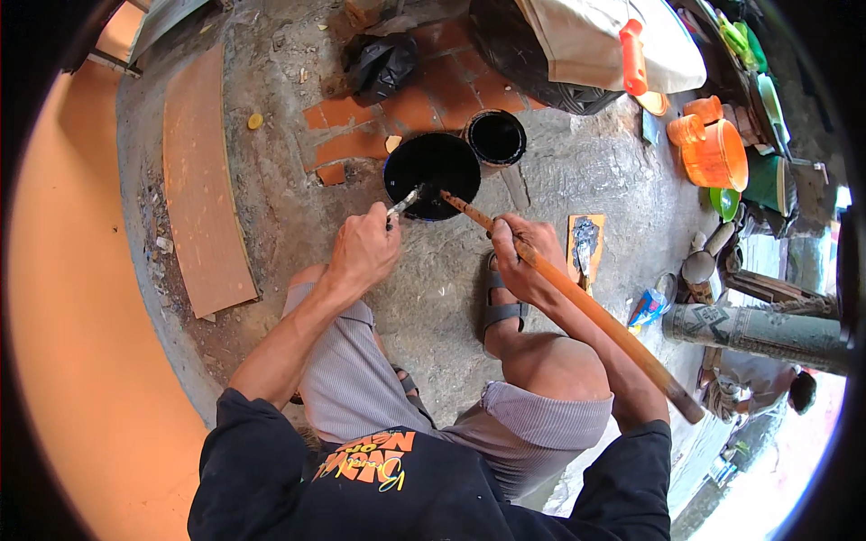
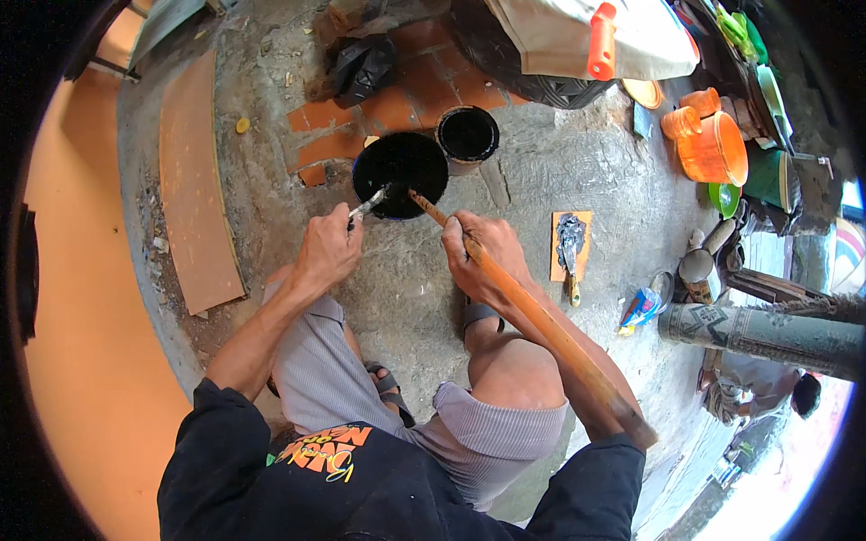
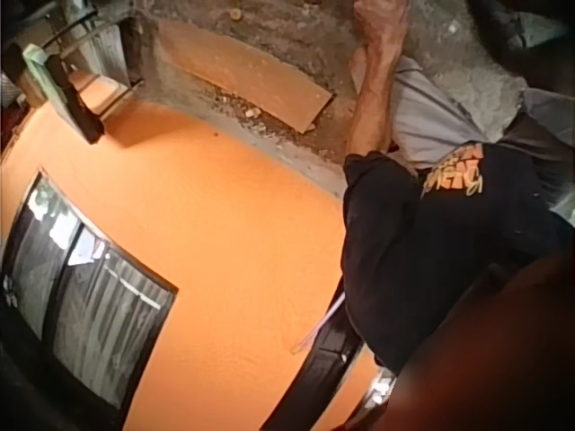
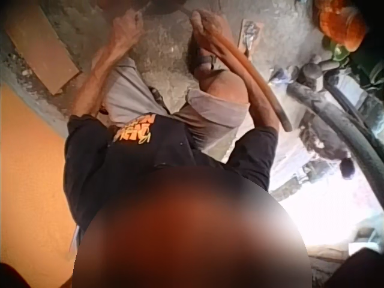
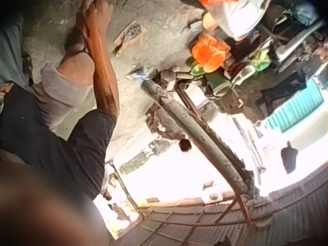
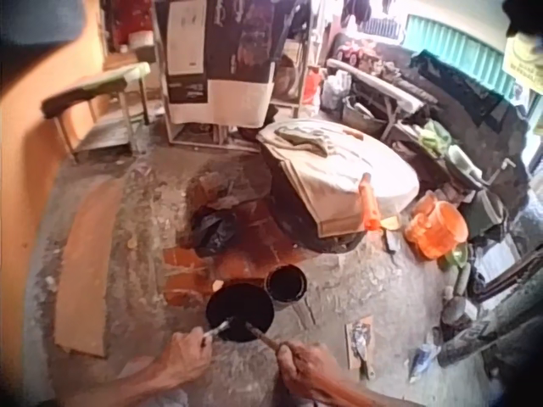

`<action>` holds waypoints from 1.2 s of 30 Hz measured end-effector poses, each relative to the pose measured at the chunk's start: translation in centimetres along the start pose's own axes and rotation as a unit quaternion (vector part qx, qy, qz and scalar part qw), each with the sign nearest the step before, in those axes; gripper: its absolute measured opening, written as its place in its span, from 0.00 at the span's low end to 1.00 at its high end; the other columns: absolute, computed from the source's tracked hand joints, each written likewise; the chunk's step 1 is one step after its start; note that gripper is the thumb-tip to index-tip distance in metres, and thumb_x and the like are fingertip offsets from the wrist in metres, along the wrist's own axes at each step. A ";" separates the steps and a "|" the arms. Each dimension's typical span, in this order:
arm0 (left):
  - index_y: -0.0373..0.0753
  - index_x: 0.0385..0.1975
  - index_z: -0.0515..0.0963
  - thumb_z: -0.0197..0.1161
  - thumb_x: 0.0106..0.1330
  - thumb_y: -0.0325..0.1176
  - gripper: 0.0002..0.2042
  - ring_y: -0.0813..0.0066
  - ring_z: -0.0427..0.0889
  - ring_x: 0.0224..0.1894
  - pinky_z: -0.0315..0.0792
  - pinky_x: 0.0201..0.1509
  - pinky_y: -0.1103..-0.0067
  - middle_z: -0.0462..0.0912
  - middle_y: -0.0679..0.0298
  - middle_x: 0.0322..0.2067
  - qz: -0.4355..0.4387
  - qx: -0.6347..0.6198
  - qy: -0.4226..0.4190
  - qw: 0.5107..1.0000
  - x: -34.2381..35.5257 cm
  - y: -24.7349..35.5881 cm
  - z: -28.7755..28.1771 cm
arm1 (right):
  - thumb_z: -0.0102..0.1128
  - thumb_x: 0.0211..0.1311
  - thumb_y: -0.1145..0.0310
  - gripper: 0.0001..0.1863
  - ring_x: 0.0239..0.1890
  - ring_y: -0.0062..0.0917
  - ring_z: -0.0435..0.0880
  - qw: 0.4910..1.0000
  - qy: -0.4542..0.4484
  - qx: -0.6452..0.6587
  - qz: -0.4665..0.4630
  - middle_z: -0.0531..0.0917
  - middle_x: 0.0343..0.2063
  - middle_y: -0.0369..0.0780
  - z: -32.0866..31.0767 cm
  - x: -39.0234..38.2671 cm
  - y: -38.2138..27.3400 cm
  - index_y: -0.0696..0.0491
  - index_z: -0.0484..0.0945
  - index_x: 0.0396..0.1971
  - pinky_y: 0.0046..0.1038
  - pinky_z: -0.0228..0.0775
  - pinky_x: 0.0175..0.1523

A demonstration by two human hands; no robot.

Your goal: The person pours a liquid from a plastic bottle into a bucket of black paint, stirs the mixture using a long wooden stick, and then uses a putty knife to mix a thick black paste on a piece of cardboard.

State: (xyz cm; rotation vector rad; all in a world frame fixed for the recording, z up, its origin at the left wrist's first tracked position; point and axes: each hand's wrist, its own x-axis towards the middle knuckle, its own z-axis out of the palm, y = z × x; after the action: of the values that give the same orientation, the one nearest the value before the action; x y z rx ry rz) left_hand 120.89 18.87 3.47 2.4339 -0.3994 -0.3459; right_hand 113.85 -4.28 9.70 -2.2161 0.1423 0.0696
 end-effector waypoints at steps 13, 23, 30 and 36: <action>0.30 0.27 0.70 0.55 0.65 0.35 0.12 0.37 0.78 0.28 0.70 0.33 0.54 0.76 0.39 0.21 -0.021 0.029 -0.008 0.999 0.0 0.1 -0.2 | 0.49 0.63 0.68 0.13 0.21 0.51 0.76 0.999 -0.040 -0.003 0.008 0.74 0.16 0.54 -0.2 0.1 -0.5 0.60 0.73 0.21 0.43 0.69 0.29; 0.29 0.27 0.72 0.54 0.66 0.36 0.14 0.35 0.78 0.29 0.70 0.34 0.53 0.77 0.38 0.21 -0.026 0.033 -0.055 0.998 -0.8 0.5 -0.5 | 0.48 0.64 0.67 0.14 0.22 0.50 0.78 0.999 0.003 0.017 0.052 0.75 0.17 0.53 0.0 0.4 -0.4 0.59 0.74 0.22 0.42 0.70 0.31; 0.29 0.27 0.72 0.55 0.66 0.37 0.14 0.36 0.78 0.29 0.70 0.34 0.53 0.77 0.38 0.22 -0.028 0.024 -0.043 0.998 -1.9 0.1 -0.6 | 0.50 0.63 0.67 0.14 0.25 0.50 0.79 0.999 0.021 -0.036 -0.003 0.77 0.19 0.53 -0.4 0.8 -1.0 0.59 0.74 0.21 0.44 0.71 0.33; 0.28 0.27 0.72 0.54 0.66 0.37 0.15 0.35 0.78 0.30 0.70 0.35 0.53 0.77 0.37 0.23 -0.043 0.029 -0.025 0.998 -1.6 0.1 -1.4 | 0.51 0.62 0.62 0.14 0.26 0.49 0.79 0.994 -0.004 -0.109 -0.008 0.79 0.21 0.51 -0.9 2.0 -1.0 0.57 0.76 0.22 0.45 0.72 0.34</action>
State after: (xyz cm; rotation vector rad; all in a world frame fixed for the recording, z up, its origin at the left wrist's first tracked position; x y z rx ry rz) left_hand 119.93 20.17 4.84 2.5085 -0.3308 -0.4387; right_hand 115.97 -4.53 10.86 -2.4347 0.1175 0.0903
